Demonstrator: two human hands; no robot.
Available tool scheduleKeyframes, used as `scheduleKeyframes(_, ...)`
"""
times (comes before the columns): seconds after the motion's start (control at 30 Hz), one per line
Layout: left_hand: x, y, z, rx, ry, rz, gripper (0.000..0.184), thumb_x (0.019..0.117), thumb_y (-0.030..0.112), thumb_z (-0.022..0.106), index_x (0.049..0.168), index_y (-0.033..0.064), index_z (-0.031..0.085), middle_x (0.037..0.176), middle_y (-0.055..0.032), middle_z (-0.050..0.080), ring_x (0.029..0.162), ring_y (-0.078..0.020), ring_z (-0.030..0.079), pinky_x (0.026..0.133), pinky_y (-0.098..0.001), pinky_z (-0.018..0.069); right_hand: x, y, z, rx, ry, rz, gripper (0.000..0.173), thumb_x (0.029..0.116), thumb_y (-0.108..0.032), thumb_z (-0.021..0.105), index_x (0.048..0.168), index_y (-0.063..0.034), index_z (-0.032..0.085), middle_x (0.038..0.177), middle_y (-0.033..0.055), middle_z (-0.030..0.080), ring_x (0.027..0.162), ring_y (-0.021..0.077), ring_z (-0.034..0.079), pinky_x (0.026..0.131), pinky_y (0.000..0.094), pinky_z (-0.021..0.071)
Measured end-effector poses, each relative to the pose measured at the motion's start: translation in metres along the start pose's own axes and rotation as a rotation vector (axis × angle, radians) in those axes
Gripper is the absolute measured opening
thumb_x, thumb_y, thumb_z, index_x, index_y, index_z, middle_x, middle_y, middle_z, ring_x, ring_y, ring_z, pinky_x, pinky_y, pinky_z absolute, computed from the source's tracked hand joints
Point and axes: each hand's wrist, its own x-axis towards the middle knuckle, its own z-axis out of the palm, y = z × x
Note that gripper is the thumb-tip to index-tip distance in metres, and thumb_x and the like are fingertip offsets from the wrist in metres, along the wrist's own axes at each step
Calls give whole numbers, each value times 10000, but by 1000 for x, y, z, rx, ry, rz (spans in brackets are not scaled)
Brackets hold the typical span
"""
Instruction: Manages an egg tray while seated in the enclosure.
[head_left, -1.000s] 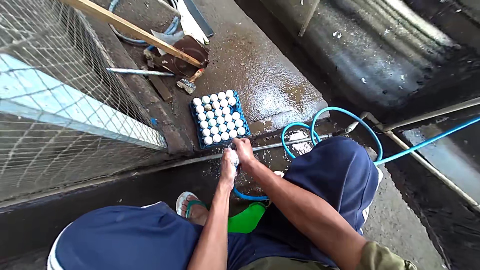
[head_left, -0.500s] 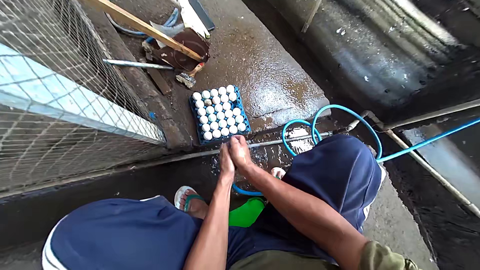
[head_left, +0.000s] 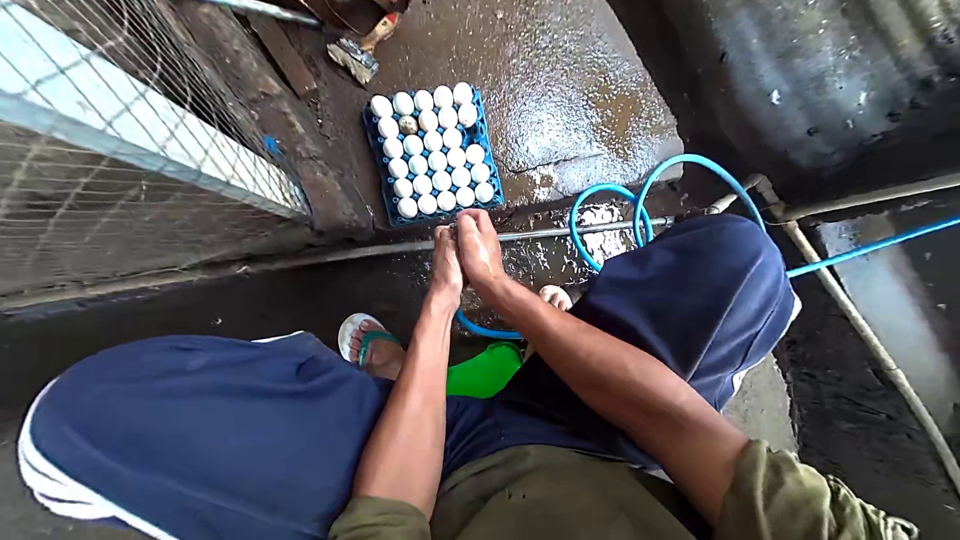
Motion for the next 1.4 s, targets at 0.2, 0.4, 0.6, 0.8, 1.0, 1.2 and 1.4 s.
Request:
scheduleKeyframes(0.2, 8, 2, 0, -31, -29, -40, 431, 1059, 508, 419, 1366, 208, 461, 1015, -23, 602, 740, -99, 563, 606, -291, 492, 23, 2, -6, 56, 17, 207, 419, 1090, -369, 331, 1346, -89, 508, 1009, 156, 623, 830, 267, 611, 666, 471, 517)
scheduleKeyframes(0.4, 4, 4, 8, 26, 22, 21, 464, 1088, 522, 274, 1236, 207, 580, 915, -2, 621, 605, -47, 506, 467, -214, 407, 19, 2, -9, 41, 57, 11, 415, 1054, -286, 425, 1392, -54, 488, 1205, 194, 642, 1075, 296, 633, 880, 518, 530)
scheduleKeyframes(0.6, 0, 14, 13, 0, 52, -67, 478, 1098, 512, 253, 1043, 176, 587, 717, 44, 534, 531, -26, 447, 455, -197, 382, 18, 3, -9, 42, 34, 31, 446, 1047, -290, 457, 1431, -62, 466, 1238, 211, 635, 1099, 317, 634, 899, 536, 532)
scheduleKeyframes(0.8, 4, 14, 13, 16, 67, -112, 486, 1114, 457, 238, 1081, 158, 620, 799, 18, 613, 612, -36, 519, 502, -207, 418, 12, 7, -9, 3, 5, 57, 426, 1051, -340, 450, 1410, -119, 508, 1129, 179, 660, 900, 291, 643, 723, 502, 532)
scheduleKeyframes(1.0, 1, 19, 6, -10, 5, -155, 490, 1124, 414, 222, 1045, 131, 613, 791, 19, 580, 617, -36, 495, 543, -211, 425, 9, 5, -10, 29, -38, 110, 432, 1065, -311, 462, 1439, -97, 478, 1151, 203, 650, 913, 299, 641, 756, 502, 532)
scheduleKeyframes(1.2, 11, 20, -5, -192, -151, -201, 266, 1117, 307, 338, 1207, 115, 498, 779, -16, 560, 464, -48, 427, 403, -176, 367, 31, 3, -20, 344, -174, 324, 416, 1089, -389, 356, 1235, -68, 577, 992, 131, 638, 796, 227, 627, 660, 403, 535)
scheduleKeyframes(1.4, 8, 15, 12, -37, 17, -55, 460, 1124, 363, 201, 1061, 114, 582, 704, 13, 561, 513, -53, 474, 443, -219, 404, 12, 0, -11, 127, 9, 79, 383, 1085, -283, 444, 1355, -36, 557, 1186, 214, 659, 1084, 313, 638, 937, 523, 507)
